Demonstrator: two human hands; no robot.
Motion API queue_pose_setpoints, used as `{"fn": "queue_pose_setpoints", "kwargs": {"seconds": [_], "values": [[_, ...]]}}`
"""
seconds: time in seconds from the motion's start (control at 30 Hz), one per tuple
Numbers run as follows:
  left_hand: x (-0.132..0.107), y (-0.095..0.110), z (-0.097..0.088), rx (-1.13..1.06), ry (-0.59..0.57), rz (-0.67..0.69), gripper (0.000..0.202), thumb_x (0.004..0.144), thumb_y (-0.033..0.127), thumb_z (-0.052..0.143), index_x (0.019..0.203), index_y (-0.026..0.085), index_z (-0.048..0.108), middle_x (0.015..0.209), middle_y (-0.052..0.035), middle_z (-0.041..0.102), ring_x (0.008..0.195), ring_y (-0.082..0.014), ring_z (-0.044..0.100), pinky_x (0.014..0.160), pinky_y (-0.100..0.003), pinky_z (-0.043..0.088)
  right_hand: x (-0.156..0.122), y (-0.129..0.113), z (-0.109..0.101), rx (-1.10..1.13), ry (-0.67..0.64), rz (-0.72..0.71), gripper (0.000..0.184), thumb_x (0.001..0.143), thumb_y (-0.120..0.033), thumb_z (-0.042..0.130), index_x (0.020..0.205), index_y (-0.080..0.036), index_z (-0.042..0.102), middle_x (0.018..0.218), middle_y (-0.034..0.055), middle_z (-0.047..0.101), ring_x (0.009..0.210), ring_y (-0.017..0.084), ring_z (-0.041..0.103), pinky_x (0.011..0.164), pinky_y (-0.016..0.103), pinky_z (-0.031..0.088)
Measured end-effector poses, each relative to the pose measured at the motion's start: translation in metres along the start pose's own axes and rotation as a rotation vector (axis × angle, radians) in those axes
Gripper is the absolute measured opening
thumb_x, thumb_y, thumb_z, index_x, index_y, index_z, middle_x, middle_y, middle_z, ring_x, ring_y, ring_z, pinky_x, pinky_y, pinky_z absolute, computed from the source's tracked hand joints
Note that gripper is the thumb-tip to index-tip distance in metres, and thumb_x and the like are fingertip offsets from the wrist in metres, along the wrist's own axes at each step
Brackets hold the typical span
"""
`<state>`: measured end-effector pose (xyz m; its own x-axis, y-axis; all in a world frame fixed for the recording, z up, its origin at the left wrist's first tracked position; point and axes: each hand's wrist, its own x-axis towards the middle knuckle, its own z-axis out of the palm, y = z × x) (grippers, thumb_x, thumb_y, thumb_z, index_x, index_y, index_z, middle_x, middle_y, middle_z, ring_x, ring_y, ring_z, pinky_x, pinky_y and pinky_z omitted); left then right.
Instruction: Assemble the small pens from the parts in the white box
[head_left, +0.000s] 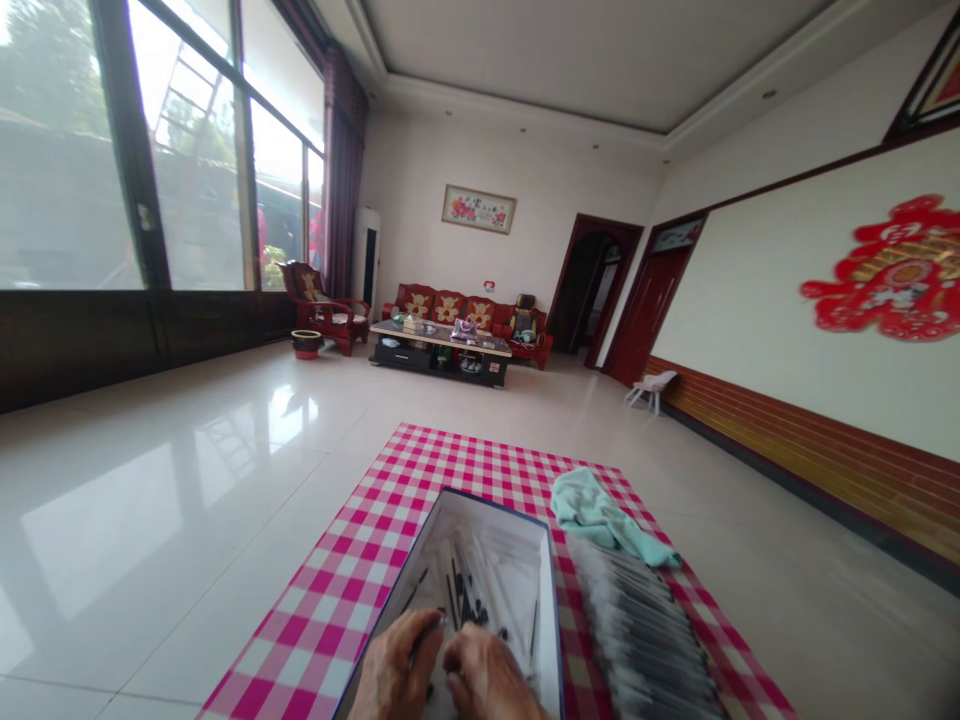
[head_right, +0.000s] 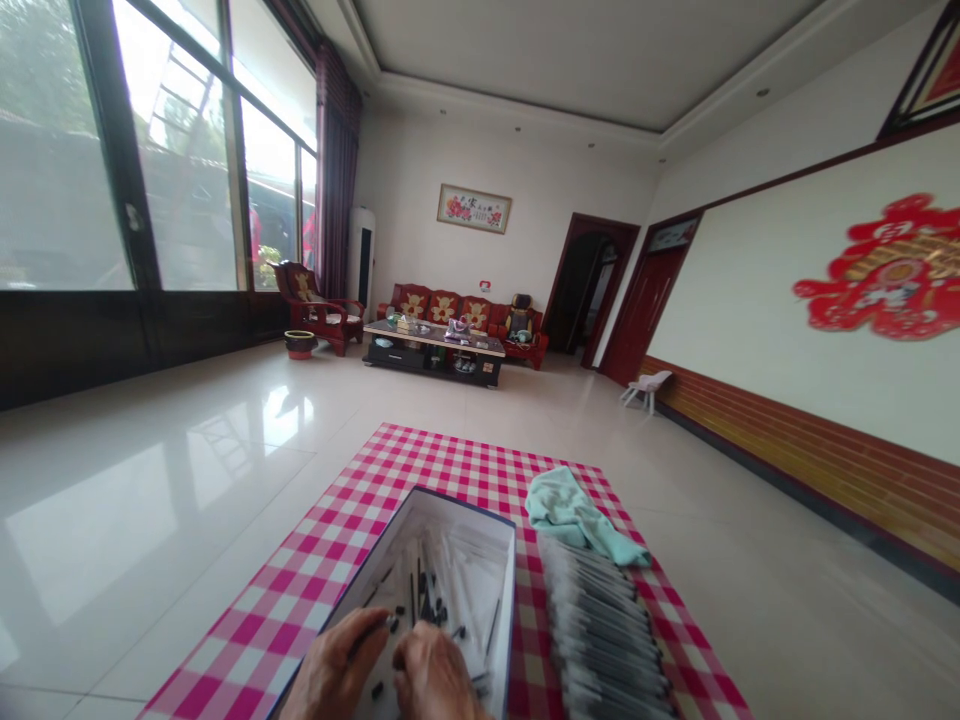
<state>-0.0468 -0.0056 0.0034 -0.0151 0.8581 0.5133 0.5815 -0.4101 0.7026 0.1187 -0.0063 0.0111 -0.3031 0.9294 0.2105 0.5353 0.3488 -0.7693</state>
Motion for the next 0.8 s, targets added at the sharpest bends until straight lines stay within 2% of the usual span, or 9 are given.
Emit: {"fn": "queue_pose_setpoints", "kwargs": {"seconds": [0.1,0.27,0.37,0.53,0.8], "values": [[0.000,-0.001,0.001,-0.043,-0.013,0.013,0.017,0.085,0.028,0.051,0.091,0.022,0.065,0.078,-0.0005,0.073,0.070,-0.0138,0.069,0.065,-0.017,0.054,0.020,-0.013,-0.010,0.102,0.002,0.025,0.020,0.073,-0.016,0.054,0.085,-0.023,0.069,0.084,0.0049,0.065,0.083,0.022,0.059,0.076,0.030,0.042],[0.002,0.005,-0.001,-0.080,-0.073,0.013,0.016,0.086,0.027,0.049,0.091,0.023,0.064,0.078,0.0005,0.072,0.070,-0.0127,0.069,0.064,-0.015,0.052,0.027,-0.013,-0.009,0.708,-0.001,0.321,0.024,0.074,-0.033,0.061,0.092,-0.017,0.065,0.086,0.0063,0.067,0.074,0.019,0.061,0.064,0.029,0.046],[0.003,0.007,-0.002,-0.079,-0.088,0.025,0.016,0.087,0.028,0.049,0.089,0.023,0.065,0.077,0.0006,0.072,0.070,-0.0125,0.068,0.063,-0.014,0.051,0.021,-0.004,-0.003,0.919,0.005,0.347,0.027,0.070,-0.035,0.068,0.090,-0.017,0.064,0.087,0.0052,0.067,0.074,0.016,0.061,0.062,0.025,0.045],[0.001,0.004,0.003,-0.083,-0.074,0.045,0.018,0.087,0.032,0.049,0.089,0.023,0.065,0.076,-0.0005,0.071,0.069,-0.0130,0.068,0.064,-0.015,0.051,0.017,0.002,0.000,0.961,0.035,0.373,0.031,0.066,-0.038,0.072,0.089,-0.018,0.066,0.075,0.0012,0.064,0.072,0.014,0.059,0.059,0.022,0.043],[-0.004,-0.001,0.013,-0.033,0.031,0.054,0.031,0.087,0.045,0.045,0.087,0.024,0.068,0.075,-0.0032,0.070,0.067,-0.0145,0.067,0.061,-0.018,0.053,0.020,-0.010,-0.004,0.777,0.027,0.338,0.033,0.065,-0.042,0.071,0.086,-0.017,0.068,0.069,0.0004,0.063,0.062,0.013,0.055,0.059,0.025,0.045]]}}
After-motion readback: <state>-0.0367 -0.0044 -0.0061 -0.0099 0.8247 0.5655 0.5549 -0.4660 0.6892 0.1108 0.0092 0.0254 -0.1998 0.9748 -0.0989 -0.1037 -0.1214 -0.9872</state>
